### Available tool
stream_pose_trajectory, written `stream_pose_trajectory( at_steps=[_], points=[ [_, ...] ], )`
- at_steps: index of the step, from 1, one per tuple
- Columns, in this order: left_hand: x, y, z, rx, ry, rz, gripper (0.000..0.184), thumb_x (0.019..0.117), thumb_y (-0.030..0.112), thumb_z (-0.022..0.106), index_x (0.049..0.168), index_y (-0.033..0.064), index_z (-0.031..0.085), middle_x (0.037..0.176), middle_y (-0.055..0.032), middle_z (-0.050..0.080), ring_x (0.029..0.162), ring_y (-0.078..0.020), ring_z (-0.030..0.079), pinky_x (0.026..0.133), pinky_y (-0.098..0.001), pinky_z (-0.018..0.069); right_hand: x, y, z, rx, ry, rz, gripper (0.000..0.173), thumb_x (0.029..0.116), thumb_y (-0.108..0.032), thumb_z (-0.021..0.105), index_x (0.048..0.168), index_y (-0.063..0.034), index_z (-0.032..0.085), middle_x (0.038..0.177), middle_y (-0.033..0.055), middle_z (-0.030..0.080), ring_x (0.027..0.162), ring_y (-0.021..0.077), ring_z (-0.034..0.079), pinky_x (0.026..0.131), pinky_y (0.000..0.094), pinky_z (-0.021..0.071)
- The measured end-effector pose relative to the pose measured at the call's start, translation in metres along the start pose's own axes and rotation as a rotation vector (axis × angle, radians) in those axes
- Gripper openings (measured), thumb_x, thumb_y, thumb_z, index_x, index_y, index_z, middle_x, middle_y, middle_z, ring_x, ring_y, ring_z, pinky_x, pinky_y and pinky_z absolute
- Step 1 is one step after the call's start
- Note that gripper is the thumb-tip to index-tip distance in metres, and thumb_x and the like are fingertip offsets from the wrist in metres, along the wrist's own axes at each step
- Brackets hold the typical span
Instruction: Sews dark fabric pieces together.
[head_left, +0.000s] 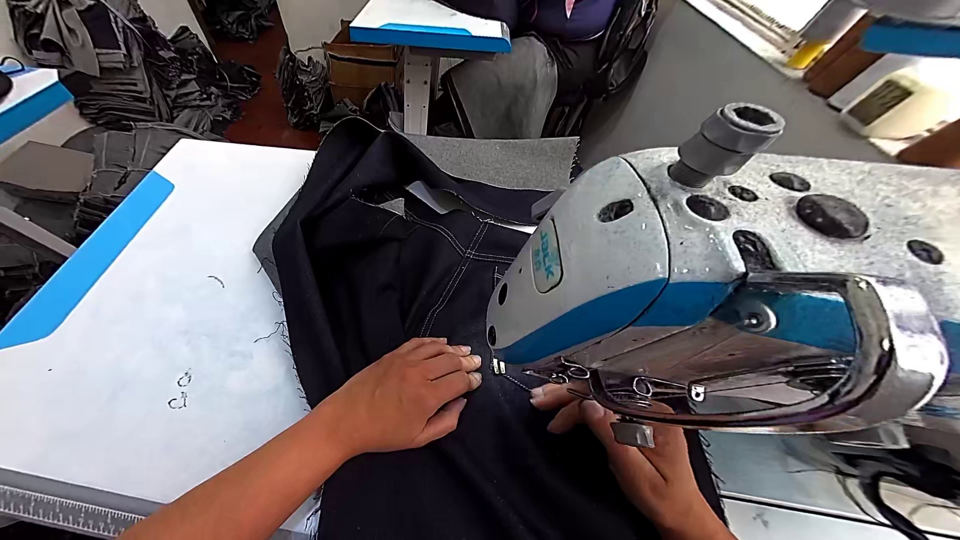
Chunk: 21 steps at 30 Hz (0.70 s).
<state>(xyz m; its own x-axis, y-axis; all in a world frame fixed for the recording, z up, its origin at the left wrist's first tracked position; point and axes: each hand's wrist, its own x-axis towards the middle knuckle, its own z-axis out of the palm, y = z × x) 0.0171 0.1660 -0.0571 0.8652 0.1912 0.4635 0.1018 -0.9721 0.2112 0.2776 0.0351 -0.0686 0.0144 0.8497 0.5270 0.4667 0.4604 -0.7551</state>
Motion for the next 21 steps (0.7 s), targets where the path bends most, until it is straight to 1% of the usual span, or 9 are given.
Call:
stream_pose_trajectory(
  at_steps=[5, 8, 11, 13, 14, 16, 18, 20, 21],
  points=[
    [0.001, 0.005, -0.002, 0.035, -0.023, -0.046, 0.03, 0.1002, 0.02, 0.05, 0.111, 0.0095, 0.076, 0.123, -0.0046, 0.073, 0.128, -0.0203, 0.062, 0.114, -0.0383, 0.0436, -0.005, -0.002, 0.0, -0.204, 0.074, -0.112, 0.044, 0.1095, -0.036, 0.045, 0.083, -0.0097, 0.069, 0.079, -0.0001, 0.074, 0.073, 0.002, 0.069, 0.07, 0.019, 0.0578],
    [0.008, 0.057, -0.017, 0.239, -0.166, -0.355, 0.031, 0.1018, 0.028, 0.056, 0.112, 0.0068, 0.076, 0.122, -0.0095, 0.073, 0.127, -0.0262, 0.064, 0.112, -0.0511, 0.0454, -0.006, -0.003, -0.004, -0.414, 0.21, -0.092, 0.046, 0.1047, -0.028, 0.046, 0.071, -0.005, 0.068, 0.069, 0.0049, 0.071, 0.066, 0.0027, 0.065, 0.067, 0.0184, 0.0513],
    [0.011, 0.125, -0.011, 0.194, -0.131, -0.63, 0.058, 0.1011, 0.052, 0.049, 0.124, 0.0023, 0.071, 0.137, -0.0219, 0.064, 0.133, -0.044, 0.056, 0.11, -0.0662, 0.0396, 0.003, -0.005, -0.018, -0.676, 0.121, -0.119, 0.044, 0.101, -0.029, 0.05, 0.071, -0.0035, 0.07, 0.068, 0.0117, 0.07, 0.067, 0.0158, 0.066, 0.065, 0.0295, 0.0496],
    [0.0, 0.146, 0.01, 0.113, -0.093, -0.681, 0.069, 0.1003, 0.063, 0.042, 0.143, 0.0119, 0.06, 0.153, -0.0171, 0.052, 0.144, -0.0465, 0.042, 0.112, -0.0758, 0.0256, 0.013, 0.001, -0.036, -0.788, -0.064, -0.197, 0.044, 0.1023, -0.037, 0.051, 0.081, -0.0058, 0.073, 0.075, 0.013, 0.072, 0.074, 0.0255, 0.072, 0.067, 0.04, 0.0561],
    [-0.012, 0.145, 0.021, 0.142, -0.075, -0.656, 0.07, 0.1002, 0.066, 0.037, 0.148, 0.0185, 0.056, 0.156, -0.0121, 0.049, 0.147, -0.0435, 0.039, 0.111, -0.0779, 0.0236, 0.015, 0.006, -0.043, -0.791, -0.148, -0.228, 0.045, 0.1024, -0.039, 0.05, 0.084, -0.0068, 0.075, 0.077, 0.0125, 0.073, 0.075, 0.0279, 0.073, 0.066, 0.0443, 0.0577],
    [-0.037, 0.128, 0.024, 0.237, -0.022, -0.563, 0.064, 0.1008, 0.067, 0.035, 0.146, 0.0276, 0.056, 0.155, -0.004, 0.052, 0.145, -0.036, 0.045, 0.109, -0.0766, 0.0289, 0.014, 0.013, -0.048, -0.766, -0.211, -0.276, 0.044, 0.1017, -0.042, 0.05, 0.09, -0.012, 0.079, 0.08, 0.008, 0.075, 0.074, 0.0256, 0.073, 0.063, 0.0434, 0.0571],
    [-0.055, 0.09, 0.003, 0.22, -0.054, -0.498, 0.059, 0.1018, 0.065, 0.036, 0.144, 0.0305, 0.058, 0.153, -0.001, 0.053, 0.145, -0.0276, 0.047, 0.113, -0.0686, 0.0337, 0.002, 0.001, -0.039, -0.747, -0.25, -0.261, 0.039, 0.1036, -0.042, 0.05, 0.101, -0.0167, 0.08, 0.098, 0.0043, 0.076, 0.092, 0.0214, 0.073, 0.076, 0.0384, 0.0599],
    [-0.068, 0.028, -0.027, 0.167, -0.084, -0.361, 0.059, 0.1014, 0.057, 0.046, 0.14, 0.0171, 0.063, 0.147, -0.0068, 0.059, 0.14, -0.0252, 0.053, 0.116, -0.0541, 0.0401, -0.012, -0.026, -0.013, -0.762, -0.23, -0.281, 0.033, 0.1026, -0.03, 0.051, 0.102, -0.0113, 0.079, 0.092, 0.0079, 0.074, 0.084, 0.0237, 0.072, 0.065, 0.0378, 0.0589],
    [-0.069, -0.007, -0.041, 0.141, -0.125, -0.242, 0.057, 0.1006, 0.048, 0.052, 0.14, 0.0077, 0.063, 0.146, -0.0116, 0.06, 0.139, -0.028, 0.054, 0.116, -0.05, 0.0413, -0.018, -0.043, 0.005, -0.783, -0.207, -0.298, 0.029, 0.0962, -0.018, 0.051, 0.097, -0.0068, 0.077, 0.087, 0.0102, 0.071, 0.076, 0.0256, 0.071, 0.057, 0.0379, 0.0571]
  ],
)
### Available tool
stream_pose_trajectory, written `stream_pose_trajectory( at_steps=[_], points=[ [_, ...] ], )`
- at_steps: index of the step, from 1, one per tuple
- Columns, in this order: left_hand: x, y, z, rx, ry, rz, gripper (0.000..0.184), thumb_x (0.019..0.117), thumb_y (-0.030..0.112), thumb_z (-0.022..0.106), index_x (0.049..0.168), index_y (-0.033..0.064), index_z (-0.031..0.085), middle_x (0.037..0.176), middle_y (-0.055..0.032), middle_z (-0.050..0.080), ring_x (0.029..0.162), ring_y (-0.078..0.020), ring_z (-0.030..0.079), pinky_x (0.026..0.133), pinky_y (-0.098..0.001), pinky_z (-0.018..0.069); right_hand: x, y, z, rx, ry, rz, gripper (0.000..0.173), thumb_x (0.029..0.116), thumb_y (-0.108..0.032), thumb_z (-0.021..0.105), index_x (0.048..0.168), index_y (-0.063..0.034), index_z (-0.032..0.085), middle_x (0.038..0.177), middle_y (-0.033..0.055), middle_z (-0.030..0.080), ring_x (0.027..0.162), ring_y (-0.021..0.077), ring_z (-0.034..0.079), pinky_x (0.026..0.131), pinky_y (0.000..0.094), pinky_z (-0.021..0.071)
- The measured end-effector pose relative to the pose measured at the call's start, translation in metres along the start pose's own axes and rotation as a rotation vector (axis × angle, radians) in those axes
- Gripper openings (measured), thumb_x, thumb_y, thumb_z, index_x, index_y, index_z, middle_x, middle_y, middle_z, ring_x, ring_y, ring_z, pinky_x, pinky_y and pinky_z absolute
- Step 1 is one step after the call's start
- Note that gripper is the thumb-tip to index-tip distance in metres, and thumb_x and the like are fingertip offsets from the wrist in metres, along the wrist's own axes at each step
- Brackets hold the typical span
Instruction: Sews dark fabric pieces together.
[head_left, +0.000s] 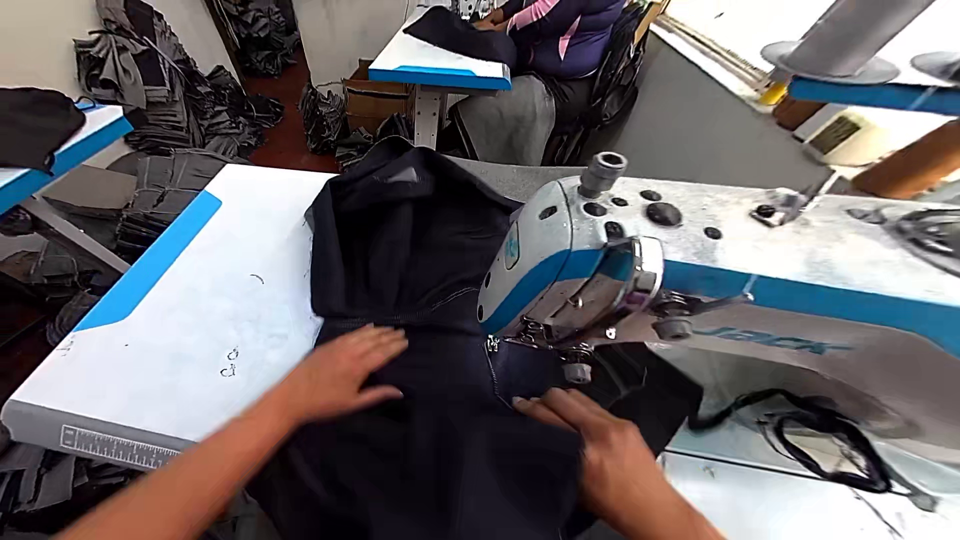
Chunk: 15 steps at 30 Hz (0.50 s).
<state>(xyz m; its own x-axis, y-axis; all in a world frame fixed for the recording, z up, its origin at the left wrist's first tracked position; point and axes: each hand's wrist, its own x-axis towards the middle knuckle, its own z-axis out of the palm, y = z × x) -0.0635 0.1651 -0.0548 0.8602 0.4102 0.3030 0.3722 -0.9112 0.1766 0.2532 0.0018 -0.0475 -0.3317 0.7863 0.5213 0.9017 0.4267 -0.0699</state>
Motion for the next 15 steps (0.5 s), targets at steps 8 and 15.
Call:
stream_pose_trajectory(
  at_steps=[8, 15],
  points=[
    [0.114, 0.043, -0.083, 0.068, -0.58, 0.176, 0.036, 0.0971, 0.037, 0.06, 0.122, 0.0156, 0.075, 0.121, -0.0106, 0.073, 0.123, -0.0317, 0.064, 0.105, -0.0575, 0.0471, 0.01, -0.037, 0.036, 0.156, 0.056, 0.162, 0.028, 0.0969, -0.019, 0.055, 0.112, -0.0043, 0.072, 0.119, 0.0131, 0.07, 0.12, 0.0297, 0.065, 0.101, 0.0453, 0.0532],
    [0.038, 0.106, -0.028, -0.196, -0.374, 0.156, 0.052, 0.1035, 0.048, 0.052, 0.113, 0.0012, 0.072, 0.097, -0.016, 0.071, 0.097, -0.0336, 0.069, 0.083, -0.0472, 0.0566, -0.012, -0.002, 0.028, 0.147, 0.043, 0.015, 0.031, 0.0997, -0.029, 0.056, 0.115, -0.0104, 0.076, 0.124, 0.0049, 0.073, 0.127, 0.0198, 0.064, 0.108, 0.0354, 0.0509]
  ],
)
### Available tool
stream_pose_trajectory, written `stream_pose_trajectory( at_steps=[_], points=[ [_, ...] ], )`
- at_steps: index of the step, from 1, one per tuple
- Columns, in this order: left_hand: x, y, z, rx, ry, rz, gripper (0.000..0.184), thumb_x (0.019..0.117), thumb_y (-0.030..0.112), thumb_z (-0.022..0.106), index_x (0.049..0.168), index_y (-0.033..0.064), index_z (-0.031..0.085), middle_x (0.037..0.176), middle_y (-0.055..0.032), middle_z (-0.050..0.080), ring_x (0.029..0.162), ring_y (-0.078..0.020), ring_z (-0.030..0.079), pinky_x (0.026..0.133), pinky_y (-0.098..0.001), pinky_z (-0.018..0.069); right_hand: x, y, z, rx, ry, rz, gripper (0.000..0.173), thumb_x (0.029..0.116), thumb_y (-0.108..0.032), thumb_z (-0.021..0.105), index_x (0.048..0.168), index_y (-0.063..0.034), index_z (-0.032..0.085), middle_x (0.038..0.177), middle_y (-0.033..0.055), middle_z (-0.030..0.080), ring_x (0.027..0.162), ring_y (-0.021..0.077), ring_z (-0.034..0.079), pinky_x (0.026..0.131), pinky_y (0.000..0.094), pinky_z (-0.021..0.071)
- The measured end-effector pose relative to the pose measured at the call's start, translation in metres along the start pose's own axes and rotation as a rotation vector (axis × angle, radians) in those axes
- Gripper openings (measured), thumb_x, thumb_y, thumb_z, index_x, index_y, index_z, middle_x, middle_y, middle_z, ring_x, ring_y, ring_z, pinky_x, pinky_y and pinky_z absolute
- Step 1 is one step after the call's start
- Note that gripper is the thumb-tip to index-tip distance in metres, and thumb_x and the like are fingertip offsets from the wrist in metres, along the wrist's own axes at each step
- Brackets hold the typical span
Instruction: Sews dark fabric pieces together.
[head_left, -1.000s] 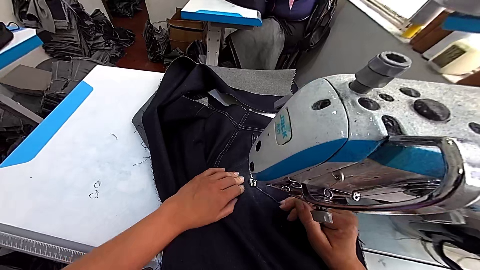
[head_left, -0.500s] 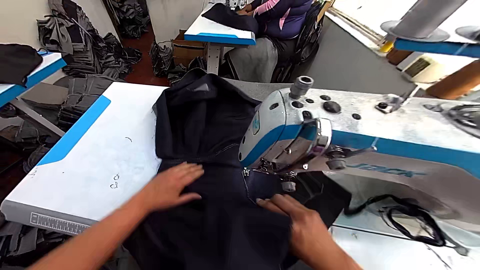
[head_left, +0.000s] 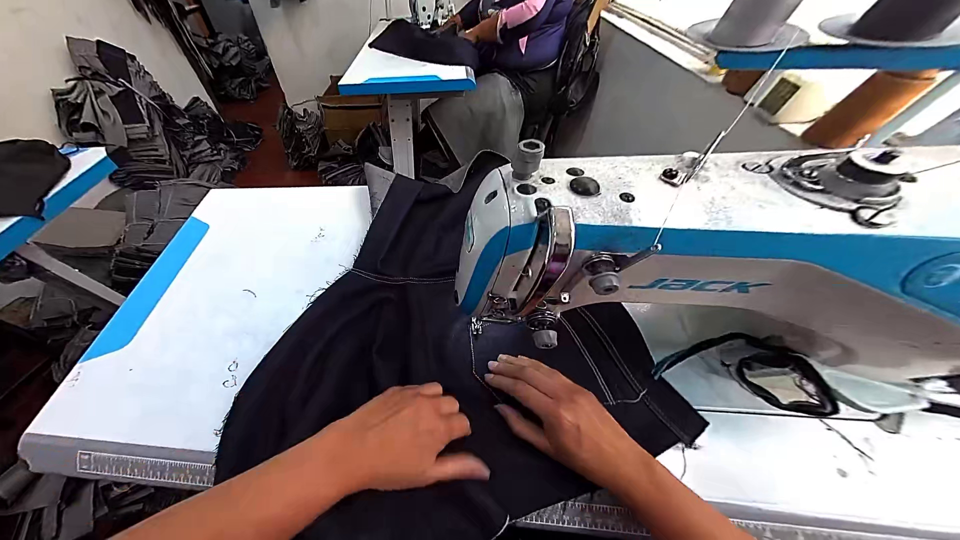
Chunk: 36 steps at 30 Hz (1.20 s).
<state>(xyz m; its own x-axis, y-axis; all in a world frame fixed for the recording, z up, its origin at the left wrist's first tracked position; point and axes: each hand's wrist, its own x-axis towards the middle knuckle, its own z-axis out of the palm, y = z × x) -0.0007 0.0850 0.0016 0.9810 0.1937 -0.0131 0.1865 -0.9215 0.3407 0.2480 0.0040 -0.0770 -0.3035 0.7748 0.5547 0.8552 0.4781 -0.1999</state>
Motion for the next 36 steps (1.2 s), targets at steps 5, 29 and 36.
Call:
stream_pose_trajectory(
  at_steps=[5, 29, 36],
  points=[
    [0.016, -0.042, 0.032, 0.249, 0.251, 0.001, 0.047, 0.1056, 0.044, 0.046, 0.142, 0.0183, 0.061, 0.145, -0.0055, 0.06, 0.144, -0.0293, 0.046, 0.116, -0.064, 0.032, -0.001, -0.02, 0.004, -0.043, 0.008, 0.103, 0.032, 0.1004, -0.021, 0.051, 0.116, -0.0058, 0.075, 0.124, 0.0095, 0.073, 0.125, 0.0242, 0.065, 0.107, 0.0374, 0.0521],
    [0.011, -0.053, 0.04, 0.145, 0.331, -0.013, 0.042, 0.1038, 0.035, 0.047, 0.138, 0.0196, 0.066, 0.142, -0.0012, 0.063, 0.141, -0.0258, 0.05, 0.119, -0.0621, 0.0281, 0.002, -0.016, 0.001, -0.015, -0.046, 0.161, 0.036, 0.1022, -0.023, 0.05, 0.126, -0.0051, 0.071, 0.134, 0.011, 0.068, 0.131, 0.0245, 0.061, 0.112, 0.035, 0.0455],
    [0.025, -0.069, 0.033, 0.136, 0.336, -0.025, 0.042, 0.1045, 0.033, 0.046, 0.139, 0.0174, 0.065, 0.142, -0.0027, 0.063, 0.141, -0.0272, 0.051, 0.117, -0.061, 0.0311, 0.02, 0.004, 0.002, 0.004, -0.073, 0.142, 0.038, 0.1011, -0.022, 0.049, 0.128, -0.0047, 0.07, 0.135, 0.0122, 0.067, 0.131, 0.0257, 0.061, 0.112, 0.0376, 0.046]
  ],
)
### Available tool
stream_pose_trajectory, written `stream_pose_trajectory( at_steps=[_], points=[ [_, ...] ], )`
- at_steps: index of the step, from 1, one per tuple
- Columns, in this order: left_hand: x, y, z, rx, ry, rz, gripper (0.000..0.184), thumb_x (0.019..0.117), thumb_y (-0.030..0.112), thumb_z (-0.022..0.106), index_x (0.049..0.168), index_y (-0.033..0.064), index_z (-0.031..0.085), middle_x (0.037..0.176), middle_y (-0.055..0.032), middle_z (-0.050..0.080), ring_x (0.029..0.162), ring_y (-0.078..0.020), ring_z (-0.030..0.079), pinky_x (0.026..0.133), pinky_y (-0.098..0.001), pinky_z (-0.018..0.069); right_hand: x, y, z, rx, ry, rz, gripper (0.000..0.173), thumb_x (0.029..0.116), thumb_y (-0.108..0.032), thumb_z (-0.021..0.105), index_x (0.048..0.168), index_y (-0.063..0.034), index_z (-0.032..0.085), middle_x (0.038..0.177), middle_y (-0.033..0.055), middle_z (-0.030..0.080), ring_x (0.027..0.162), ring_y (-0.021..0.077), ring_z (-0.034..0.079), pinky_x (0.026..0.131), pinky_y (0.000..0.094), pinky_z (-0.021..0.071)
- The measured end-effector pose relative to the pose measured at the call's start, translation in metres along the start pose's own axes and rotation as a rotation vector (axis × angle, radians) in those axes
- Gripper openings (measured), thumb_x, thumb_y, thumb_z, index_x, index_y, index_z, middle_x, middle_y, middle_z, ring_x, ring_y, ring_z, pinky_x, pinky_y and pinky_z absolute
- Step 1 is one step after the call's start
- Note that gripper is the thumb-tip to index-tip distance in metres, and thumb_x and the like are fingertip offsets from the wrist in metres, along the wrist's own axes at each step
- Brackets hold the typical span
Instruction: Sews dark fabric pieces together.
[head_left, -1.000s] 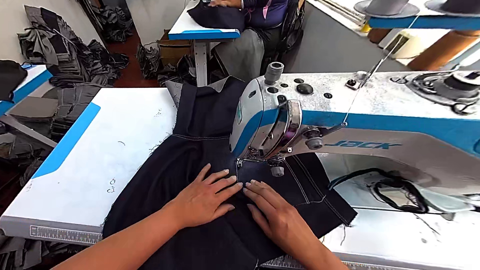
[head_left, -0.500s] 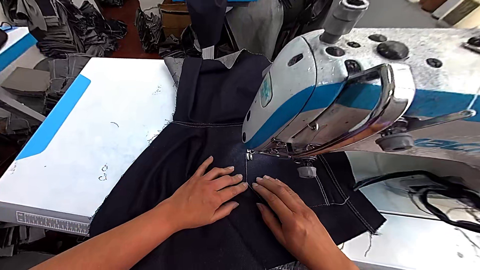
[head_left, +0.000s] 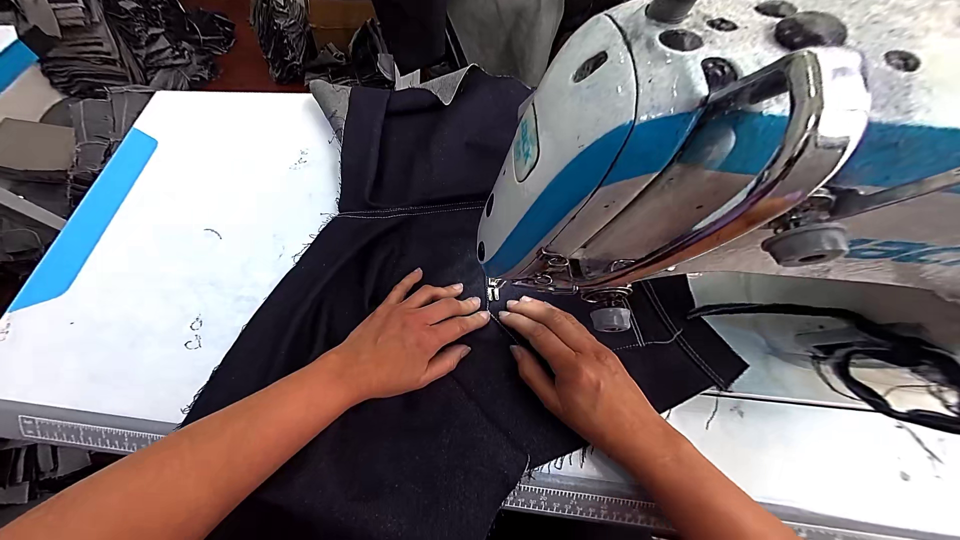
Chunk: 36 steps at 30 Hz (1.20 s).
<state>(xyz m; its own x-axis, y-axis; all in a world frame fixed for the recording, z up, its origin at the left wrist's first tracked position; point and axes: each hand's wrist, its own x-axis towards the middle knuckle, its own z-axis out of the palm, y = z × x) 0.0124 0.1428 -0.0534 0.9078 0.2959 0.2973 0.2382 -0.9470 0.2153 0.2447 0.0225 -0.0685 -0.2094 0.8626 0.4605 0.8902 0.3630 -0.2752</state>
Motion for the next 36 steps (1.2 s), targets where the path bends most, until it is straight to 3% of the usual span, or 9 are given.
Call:
stream_pose_trajectory(
  at_steps=[6, 12, 17, 21, 24, 26, 32, 34, 36],
  points=[
    [0.009, -0.011, 0.002, -0.033, 0.038, -0.007, 0.04, 0.1035, 0.03, 0.047, 0.134, 0.0157, 0.068, 0.14, -0.003, 0.065, 0.138, -0.0266, 0.054, 0.116, -0.0598, 0.033, 0.009, 0.011, 0.001, 0.008, 0.01, -0.01, 0.037, 0.0993, -0.019, 0.051, 0.128, -0.0046, 0.07, 0.133, 0.0136, 0.068, 0.124, 0.0279, 0.065, 0.103, 0.0386, 0.0523],
    [0.012, -0.013, 0.003, -0.025, 0.06, 0.0, 0.039, 0.1024, 0.028, 0.048, 0.132, 0.0149, 0.069, 0.138, -0.0027, 0.066, 0.137, -0.0267, 0.054, 0.116, -0.0603, 0.0327, 0.012, 0.011, 0.002, 0.008, 0.008, -0.001, 0.037, 0.1001, -0.018, 0.05, 0.129, -0.0027, 0.069, 0.132, 0.0147, 0.068, 0.123, 0.0281, 0.066, 0.104, 0.0386, 0.0521],
    [0.014, -0.015, 0.004, -0.029, 0.07, 0.007, 0.038, 0.1026, 0.027, 0.048, 0.13, 0.0148, 0.07, 0.136, -0.0033, 0.067, 0.136, -0.0266, 0.055, 0.116, -0.0592, 0.0336, 0.013, 0.013, 0.001, 0.013, 0.011, -0.001, 0.037, 0.0997, -0.018, 0.052, 0.128, -0.0026, 0.069, 0.131, 0.0152, 0.069, 0.118, 0.0297, 0.068, 0.098, 0.0402, 0.0552],
    [0.014, -0.014, 0.003, -0.024, 0.065, 0.004, 0.038, 0.1033, 0.028, 0.047, 0.131, 0.0151, 0.07, 0.137, -0.0027, 0.067, 0.137, -0.0262, 0.055, 0.116, -0.058, 0.0334, 0.012, 0.012, -0.006, 0.1, 0.045, 0.053, 0.034, 0.1033, -0.027, 0.054, 0.12, -0.0039, 0.073, 0.126, 0.0136, 0.071, 0.119, 0.0256, 0.068, 0.098, 0.0381, 0.055],
    [0.013, -0.014, 0.003, -0.022, 0.063, 0.007, 0.038, 0.1035, 0.028, 0.047, 0.132, 0.0152, 0.069, 0.137, -0.0032, 0.067, 0.137, -0.0261, 0.055, 0.117, -0.0574, 0.0331, 0.011, 0.02, -0.017, 0.324, 0.078, 0.202, 0.05, 0.1092, -0.036, 0.036, 0.115, -0.0026, 0.073, 0.118, 0.0079, 0.074, 0.117, 0.0144, 0.068, 0.103, 0.0345, 0.0529],
    [0.013, -0.014, 0.003, -0.017, 0.063, 0.009, 0.038, 0.1035, 0.028, 0.046, 0.131, 0.0153, 0.069, 0.137, -0.0032, 0.067, 0.137, -0.0264, 0.055, 0.117, -0.0571, 0.0335, 0.009, 0.027, -0.021, 0.457, 0.099, 0.289, 0.056, 0.1101, -0.031, 0.024, 0.114, -0.0008, 0.071, 0.111, 0.0047, 0.075, 0.113, 0.0089, 0.069, 0.103, 0.0309, 0.0551],
    [0.013, -0.015, 0.002, -0.012, 0.058, 0.005, 0.039, 0.1035, 0.029, 0.046, 0.132, 0.0159, 0.069, 0.137, -0.002, 0.067, 0.137, -0.0253, 0.054, 0.117, -0.0562, 0.0336, 0.016, 0.038, -0.021, 0.392, 0.105, 0.292, 0.048, 0.1072, -0.016, 0.026, 0.099, 0.0002, 0.07, 0.097, 0.0049, 0.078, 0.098, 0.0061, 0.073, 0.092, 0.0248, 0.0581],
    [0.014, -0.015, 0.002, -0.01, 0.064, 0.006, 0.039, 0.1034, 0.028, 0.046, 0.132, 0.0162, 0.07, 0.137, -0.0016, 0.067, 0.137, -0.0249, 0.055, 0.116, -0.0565, 0.0343, 0.014, 0.042, -0.019, 0.398, 0.106, 0.267, 0.051, 0.1072, -0.019, 0.023, 0.096, -0.0014, 0.07, 0.095, 0.0039, 0.077, 0.096, 0.0063, 0.073, 0.09, 0.0253, 0.0573],
    [0.014, -0.014, 0.002, -0.009, 0.07, 0.007, 0.038, 0.1032, 0.028, 0.046, 0.131, 0.0158, 0.07, 0.137, -0.0021, 0.067, 0.136, -0.0254, 0.055, 0.116, -0.0572, 0.0347, 0.012, 0.049, -0.019, 0.521, 0.098, 0.207, 0.061, 0.1113, -0.032, 0.02, 0.097, -0.006, 0.073, 0.098, 0.0008, 0.078, 0.102, 0.0094, 0.073, 0.093, 0.0292, 0.0581]
  ],
)
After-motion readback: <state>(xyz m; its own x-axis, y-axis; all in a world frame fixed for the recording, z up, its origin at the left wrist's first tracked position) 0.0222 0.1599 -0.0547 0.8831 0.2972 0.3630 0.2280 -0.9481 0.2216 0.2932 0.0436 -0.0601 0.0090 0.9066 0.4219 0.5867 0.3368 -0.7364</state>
